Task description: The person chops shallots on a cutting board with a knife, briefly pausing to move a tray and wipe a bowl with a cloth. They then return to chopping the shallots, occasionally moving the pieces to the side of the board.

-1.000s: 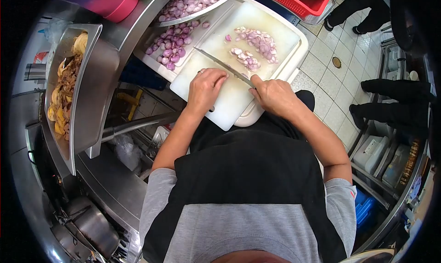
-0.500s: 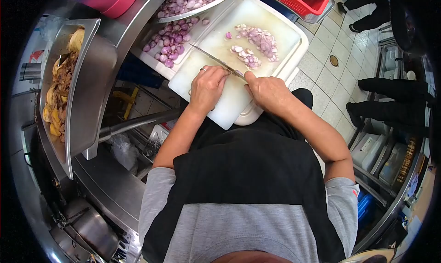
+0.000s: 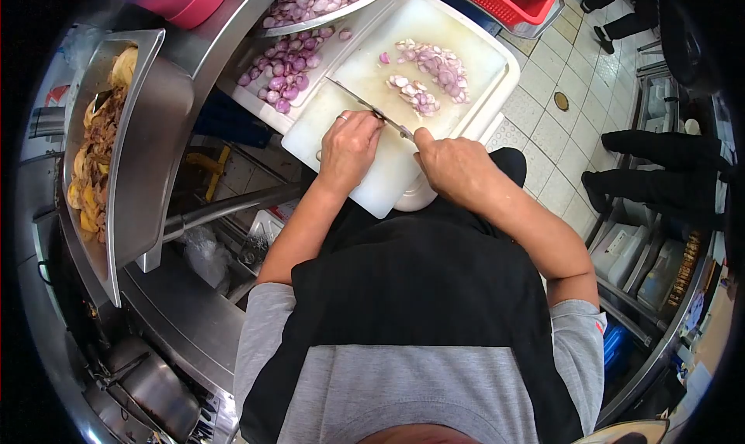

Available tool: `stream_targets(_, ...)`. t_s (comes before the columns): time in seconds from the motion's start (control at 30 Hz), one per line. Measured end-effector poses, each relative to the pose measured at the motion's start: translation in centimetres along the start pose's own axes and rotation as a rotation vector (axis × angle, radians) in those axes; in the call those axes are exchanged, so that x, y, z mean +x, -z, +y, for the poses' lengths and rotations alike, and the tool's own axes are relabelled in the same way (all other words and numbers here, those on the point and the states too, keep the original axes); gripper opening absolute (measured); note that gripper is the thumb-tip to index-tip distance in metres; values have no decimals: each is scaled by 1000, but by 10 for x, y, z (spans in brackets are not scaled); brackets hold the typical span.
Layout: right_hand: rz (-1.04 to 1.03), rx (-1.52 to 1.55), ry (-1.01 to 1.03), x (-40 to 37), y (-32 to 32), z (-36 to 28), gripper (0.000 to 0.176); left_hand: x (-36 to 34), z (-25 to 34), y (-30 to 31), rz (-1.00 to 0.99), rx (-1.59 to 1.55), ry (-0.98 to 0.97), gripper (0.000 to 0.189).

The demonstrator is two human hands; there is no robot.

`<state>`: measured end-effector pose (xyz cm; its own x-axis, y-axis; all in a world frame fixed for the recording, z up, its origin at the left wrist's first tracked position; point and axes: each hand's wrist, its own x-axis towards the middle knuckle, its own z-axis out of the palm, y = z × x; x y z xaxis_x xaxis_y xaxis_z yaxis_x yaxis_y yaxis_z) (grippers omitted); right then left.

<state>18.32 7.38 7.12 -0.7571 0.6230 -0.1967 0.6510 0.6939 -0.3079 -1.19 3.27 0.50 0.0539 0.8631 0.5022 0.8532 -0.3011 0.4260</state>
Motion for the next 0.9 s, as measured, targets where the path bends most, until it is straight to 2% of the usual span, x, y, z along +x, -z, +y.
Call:
stream_targets(0.1,112,42,25,15,-22,5,12,1,0,0,11,10,-11,10)
stream_targets(0.33,9,-8,6,5,-6,0,11,-2,-1,-2,6,11,5,11)
stream_targets(0.43,121,10,47,16,-20,4,10,-2,0,-1,14,-1,0,10)
stream_targets(0.6,17,-9,16,4,2,-2,11,-3,1,-1,30,1,-3,11)
stream_targets(0.7,69,23,2,11,-18,-1,12,-3,0,-1,19,31,7,12)
stream_targets(0.83,89,82,22,16,-11,-1,12,-4,-1,-1,37,18,-9,12)
stream_targets(0.9,12,27,-3,8,1,-3,14,-3,1,-1,36,13,-4,12)
